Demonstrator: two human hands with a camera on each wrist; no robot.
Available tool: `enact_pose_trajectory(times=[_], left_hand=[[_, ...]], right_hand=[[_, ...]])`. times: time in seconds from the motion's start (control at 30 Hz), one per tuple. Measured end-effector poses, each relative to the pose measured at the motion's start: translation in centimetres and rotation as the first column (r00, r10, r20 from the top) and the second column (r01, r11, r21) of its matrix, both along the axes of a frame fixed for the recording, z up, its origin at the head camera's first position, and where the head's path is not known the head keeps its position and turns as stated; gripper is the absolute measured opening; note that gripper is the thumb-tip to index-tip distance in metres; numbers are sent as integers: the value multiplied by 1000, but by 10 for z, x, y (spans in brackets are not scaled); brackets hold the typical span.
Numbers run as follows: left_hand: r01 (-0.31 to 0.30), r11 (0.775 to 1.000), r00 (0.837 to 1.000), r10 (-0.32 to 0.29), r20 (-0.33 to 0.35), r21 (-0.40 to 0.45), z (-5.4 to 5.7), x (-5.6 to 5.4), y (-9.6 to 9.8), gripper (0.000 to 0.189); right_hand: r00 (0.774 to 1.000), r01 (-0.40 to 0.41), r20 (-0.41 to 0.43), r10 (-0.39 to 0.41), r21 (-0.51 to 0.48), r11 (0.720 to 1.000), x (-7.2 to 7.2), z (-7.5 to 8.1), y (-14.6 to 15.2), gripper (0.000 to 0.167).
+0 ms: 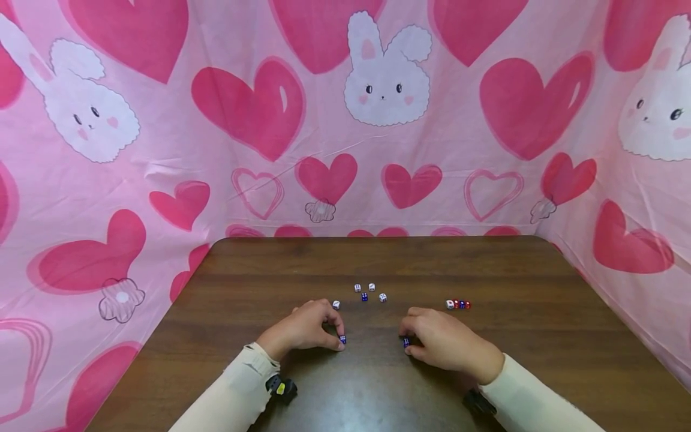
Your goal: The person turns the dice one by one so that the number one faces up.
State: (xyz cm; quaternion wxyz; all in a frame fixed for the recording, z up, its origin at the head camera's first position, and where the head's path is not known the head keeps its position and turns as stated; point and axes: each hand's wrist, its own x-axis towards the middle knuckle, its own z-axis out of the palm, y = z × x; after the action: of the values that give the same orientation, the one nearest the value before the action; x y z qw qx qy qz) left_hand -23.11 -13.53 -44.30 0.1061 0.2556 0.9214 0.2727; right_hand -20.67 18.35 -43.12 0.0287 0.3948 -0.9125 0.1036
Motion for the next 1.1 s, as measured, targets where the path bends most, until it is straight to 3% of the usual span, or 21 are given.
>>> enact_pose_trajectory(times=[0.23,0.43,1.1], left_hand=[[1,1000,1000,-1,5,0,-1,-1,0,20],[6,1000,1000,-6,-18,3,-2,-2,1,21],[2,1000,1000,-2,-26,-4,-3,-2,1,22]], right_hand=[[999,-41,-37,40,-45,998,-2,-4,-2,13],[998,-60,-13,59,-81,995,-4,-4,0,11],[999,-12,32,15,-93,996,-7,-3,5,13]])
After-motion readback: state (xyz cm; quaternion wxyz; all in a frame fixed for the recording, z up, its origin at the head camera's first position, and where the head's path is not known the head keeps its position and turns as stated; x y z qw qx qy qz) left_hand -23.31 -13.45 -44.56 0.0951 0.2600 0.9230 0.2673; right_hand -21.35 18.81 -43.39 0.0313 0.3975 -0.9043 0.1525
